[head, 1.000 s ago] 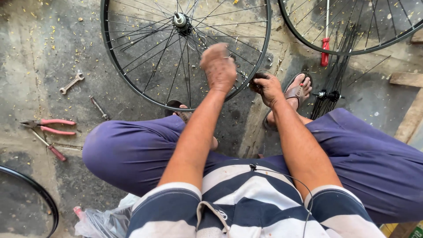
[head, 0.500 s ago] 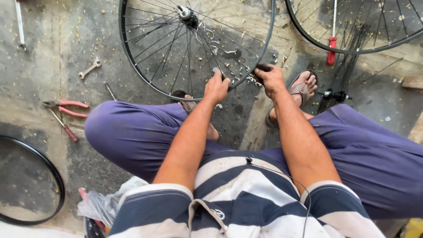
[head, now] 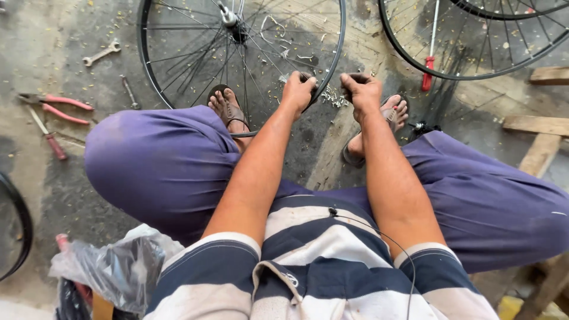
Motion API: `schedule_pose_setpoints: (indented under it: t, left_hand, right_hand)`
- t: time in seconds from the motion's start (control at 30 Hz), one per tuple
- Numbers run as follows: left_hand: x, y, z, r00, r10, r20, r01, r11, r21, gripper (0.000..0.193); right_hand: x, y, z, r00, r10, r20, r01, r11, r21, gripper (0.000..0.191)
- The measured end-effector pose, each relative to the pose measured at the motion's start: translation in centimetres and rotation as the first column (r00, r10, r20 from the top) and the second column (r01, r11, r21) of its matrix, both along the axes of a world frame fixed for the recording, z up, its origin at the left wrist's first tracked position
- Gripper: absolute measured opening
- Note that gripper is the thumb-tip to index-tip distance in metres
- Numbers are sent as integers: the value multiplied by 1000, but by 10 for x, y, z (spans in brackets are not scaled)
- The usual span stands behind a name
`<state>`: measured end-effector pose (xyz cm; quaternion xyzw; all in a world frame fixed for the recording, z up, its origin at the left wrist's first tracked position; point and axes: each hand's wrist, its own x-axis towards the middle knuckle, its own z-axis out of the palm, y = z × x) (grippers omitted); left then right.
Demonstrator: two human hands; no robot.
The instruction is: The person sits on the workshop floor lacing a bicycle wheel, threading spokes through the hub and around the rim, then twisting spoke nipples onto the threaded ends by hand to secure them. They occasionally reposition the wheel and gather loose spokes from the floor as they work around the rim.
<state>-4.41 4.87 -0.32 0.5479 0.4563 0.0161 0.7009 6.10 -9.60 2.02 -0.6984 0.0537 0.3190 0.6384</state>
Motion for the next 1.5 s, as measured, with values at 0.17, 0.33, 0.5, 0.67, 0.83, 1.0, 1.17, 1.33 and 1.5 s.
schedule_pose_setpoints:
  t: [0.17,0.33,0.5,0.67,0.83,1.0,1.17,1.33,1.5]
  left_hand:
    - [11,-2,-7,999,-33,15,30,992,126,25]
    - [15,-11,-18,1000,0,22,-2,992,124,25]
    - [17,-14,-22,999,-10,-50,15,995,102,26]
    - [22,-15,-24,1000,-19,-21,19,999,26,24]
    - [25,-17,-26,1000,-21,-18,22,999,28,23]
    - [23,-17,-27,1000,-22,-10,22,1000,9,23]
    - [20,-13,-21,1000,-14,13,14,1000,28,21]
    - [18,-9,-16,1000,-3,30,3,1000,22,21]
    - [19,-10,-18,996,9,86,-11,1000,25,27]
  right_hand:
    - [-15,-8,1,995,90,-43,-89,996,21,20]
    - [-30,-6,-11,994,112,-22,-109,990,83,22]
    - [-29,6,-18,996,83,43,-84,996,20,23]
    - [-28,1,-13,983,166,74,-162,985,-57,22]
    - [-26,-5,-10,978,196,68,-190,978,-80,20]
    - [-26,-5,-15,971,201,127,-188,976,-110,19]
    - [-31,2,-17,967,174,188,-154,981,-117,16]
    - [-33,8,-13,954,195,229,-172,978,-118,17]
    - [-31,11,-11,998,60,2,-60,997,-45,27]
